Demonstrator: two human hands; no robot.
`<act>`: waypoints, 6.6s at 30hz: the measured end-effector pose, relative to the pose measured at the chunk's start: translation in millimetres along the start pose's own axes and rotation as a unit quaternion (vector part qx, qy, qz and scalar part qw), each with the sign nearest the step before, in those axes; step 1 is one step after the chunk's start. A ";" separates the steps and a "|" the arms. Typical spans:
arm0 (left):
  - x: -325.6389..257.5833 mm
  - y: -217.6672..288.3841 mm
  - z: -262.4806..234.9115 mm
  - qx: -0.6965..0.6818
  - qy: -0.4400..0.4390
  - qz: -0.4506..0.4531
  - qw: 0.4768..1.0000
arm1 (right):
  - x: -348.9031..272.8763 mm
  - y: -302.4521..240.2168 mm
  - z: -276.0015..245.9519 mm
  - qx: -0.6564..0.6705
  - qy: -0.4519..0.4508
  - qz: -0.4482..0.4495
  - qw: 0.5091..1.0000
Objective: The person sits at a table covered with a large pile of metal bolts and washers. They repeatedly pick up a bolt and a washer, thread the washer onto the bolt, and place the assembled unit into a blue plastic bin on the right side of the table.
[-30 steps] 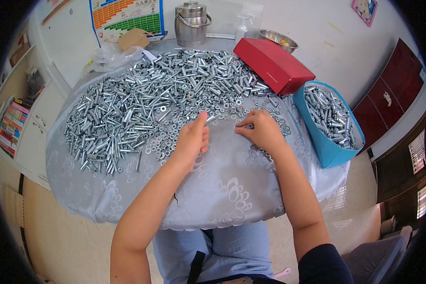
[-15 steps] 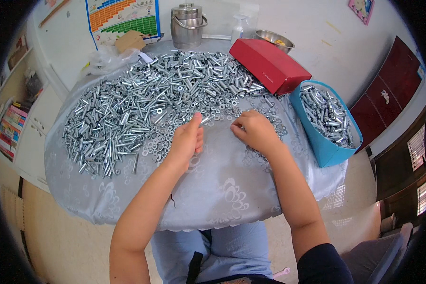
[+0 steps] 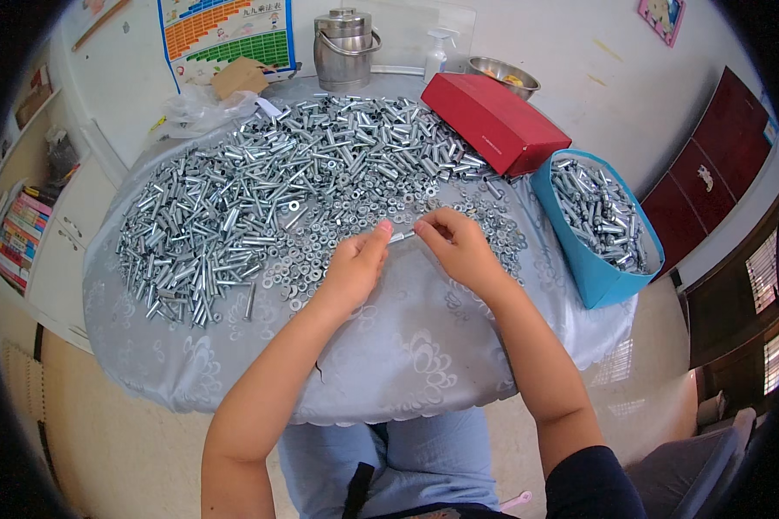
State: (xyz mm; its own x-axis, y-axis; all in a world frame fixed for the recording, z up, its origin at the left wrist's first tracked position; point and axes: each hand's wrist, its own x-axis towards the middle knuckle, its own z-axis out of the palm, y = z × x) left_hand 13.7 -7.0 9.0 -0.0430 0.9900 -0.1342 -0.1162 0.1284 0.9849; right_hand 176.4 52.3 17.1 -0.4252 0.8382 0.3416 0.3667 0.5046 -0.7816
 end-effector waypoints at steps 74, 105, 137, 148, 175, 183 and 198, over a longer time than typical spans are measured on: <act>-7.8 20.6 -6.1 -0.095 -0.156 -0.123 0.975 | -2.7 21.8 -39.2 -0.267 0.007 0.058 0.962; -2.0 16.0 -10.4 -0.115 -0.142 -0.143 0.973 | -0.2 32.5 -31.3 -0.334 0.033 -0.020 0.942; -2.1 11.1 -6.9 -0.111 -0.016 -0.075 0.991 | -7.6 -8.6 13.5 0.193 -0.019 -0.059 0.979; -1.5 10.1 -6.6 -0.112 -0.015 -0.075 0.991 | -10.1 -13.6 15.2 0.196 -0.019 -0.055 0.979; -1.0 9.3 -6.1 -0.084 -0.002 -0.068 0.994 | -9.3 -26.7 -7.2 -0.065 -0.005 -0.209 0.976; -2.6 9.8 -4.6 -0.053 -0.005 -0.035 0.998 | -11.4 -19.2 -13.3 0.030 -0.149 0.103 0.983; -5.6 13.8 -7.0 -0.038 -0.024 -0.045 0.998 | -9.0 -17.4 -14.0 0.001 -0.091 -0.088 0.992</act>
State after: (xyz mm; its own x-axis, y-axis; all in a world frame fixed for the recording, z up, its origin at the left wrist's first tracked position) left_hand 5.3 -11.2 22.6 0.0174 0.9767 -0.2140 -0.1927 0.2133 0.9578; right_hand 185.4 38.9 35.0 -0.6255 0.6852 0.3731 0.2723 0.6399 -0.7186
